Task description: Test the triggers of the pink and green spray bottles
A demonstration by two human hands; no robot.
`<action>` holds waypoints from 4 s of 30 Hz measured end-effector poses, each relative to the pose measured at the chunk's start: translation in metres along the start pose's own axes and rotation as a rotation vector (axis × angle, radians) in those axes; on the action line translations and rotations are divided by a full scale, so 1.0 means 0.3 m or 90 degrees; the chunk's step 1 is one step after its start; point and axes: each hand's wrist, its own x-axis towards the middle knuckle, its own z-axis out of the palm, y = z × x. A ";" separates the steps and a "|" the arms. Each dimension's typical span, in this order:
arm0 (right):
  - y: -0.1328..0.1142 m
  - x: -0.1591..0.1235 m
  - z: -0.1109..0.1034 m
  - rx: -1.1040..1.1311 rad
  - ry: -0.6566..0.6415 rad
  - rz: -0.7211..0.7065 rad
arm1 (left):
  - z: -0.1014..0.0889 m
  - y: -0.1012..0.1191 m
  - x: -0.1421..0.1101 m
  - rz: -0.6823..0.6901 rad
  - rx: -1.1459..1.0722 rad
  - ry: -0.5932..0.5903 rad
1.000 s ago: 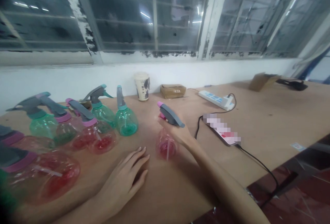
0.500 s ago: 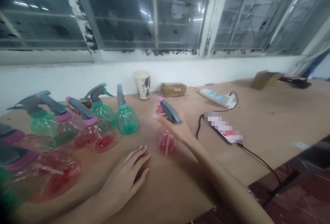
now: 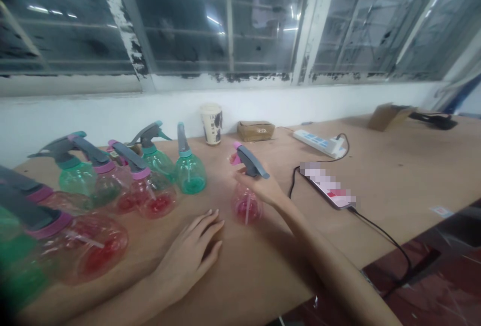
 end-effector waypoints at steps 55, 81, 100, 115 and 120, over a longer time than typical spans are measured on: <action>-0.008 -0.013 0.027 0.067 0.085 -0.031 | -0.011 0.002 0.004 0.000 0.012 -0.024; -0.064 -0.036 0.004 -0.062 0.098 0.030 | -0.002 -0.007 -0.002 0.005 0.011 -0.009; -0.025 -0.024 0.028 0.080 0.091 -0.006 | -0.001 -0.002 -0.003 0.005 0.011 -0.006; -0.013 -0.018 0.022 0.059 0.091 -0.022 | -0.001 -0.006 -0.003 0.008 0.012 -0.002; -0.012 -0.017 0.023 0.050 0.092 -0.024 | -0.001 -0.004 -0.001 0.012 0.009 0.000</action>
